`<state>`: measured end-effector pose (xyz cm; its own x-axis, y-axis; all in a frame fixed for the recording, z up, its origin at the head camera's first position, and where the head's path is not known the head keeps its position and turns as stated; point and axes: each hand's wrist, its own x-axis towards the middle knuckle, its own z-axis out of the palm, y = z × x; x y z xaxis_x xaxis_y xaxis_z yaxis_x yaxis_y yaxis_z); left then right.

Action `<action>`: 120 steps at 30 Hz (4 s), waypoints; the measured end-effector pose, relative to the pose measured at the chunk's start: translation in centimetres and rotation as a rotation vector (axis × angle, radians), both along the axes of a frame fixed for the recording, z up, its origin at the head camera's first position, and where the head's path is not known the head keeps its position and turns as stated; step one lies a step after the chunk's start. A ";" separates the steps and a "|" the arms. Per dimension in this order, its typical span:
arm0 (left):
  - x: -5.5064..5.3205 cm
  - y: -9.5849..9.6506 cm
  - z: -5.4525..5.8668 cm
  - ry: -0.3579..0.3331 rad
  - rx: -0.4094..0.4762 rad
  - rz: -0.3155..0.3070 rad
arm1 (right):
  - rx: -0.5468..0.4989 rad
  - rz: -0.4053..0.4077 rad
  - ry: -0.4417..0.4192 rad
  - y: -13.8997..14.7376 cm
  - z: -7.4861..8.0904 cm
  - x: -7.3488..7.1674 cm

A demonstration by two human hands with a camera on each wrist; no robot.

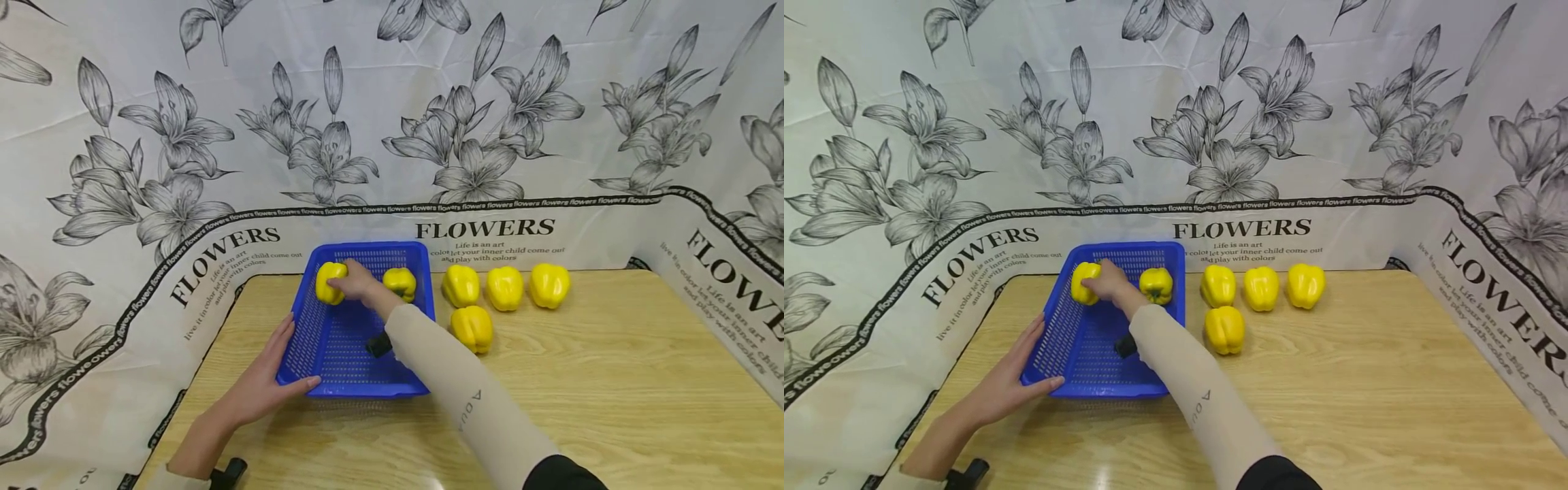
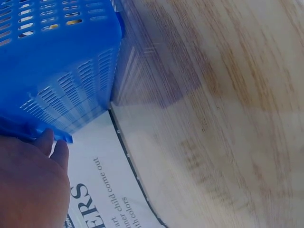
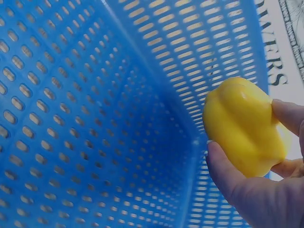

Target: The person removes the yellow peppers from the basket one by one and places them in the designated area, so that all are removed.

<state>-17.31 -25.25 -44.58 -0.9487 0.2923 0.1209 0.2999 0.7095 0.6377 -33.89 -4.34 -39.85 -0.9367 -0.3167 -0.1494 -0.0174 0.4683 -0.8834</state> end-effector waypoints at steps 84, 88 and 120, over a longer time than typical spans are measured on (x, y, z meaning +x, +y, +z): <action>0.2 0.2 -0.1 0.005 0.006 0.008 | 0.010 0.225 0.129 18.7 4.4 9.9; 0.2 0.1 -0.1 0.006 0.008 0.008 | -0.005 0.223 0.130 19.9 4.5 9.8; 0.2 0.4 0.1 -0.004 -0.017 0.022 | 0.164 0.180 0.108 30.8 3.2 10.6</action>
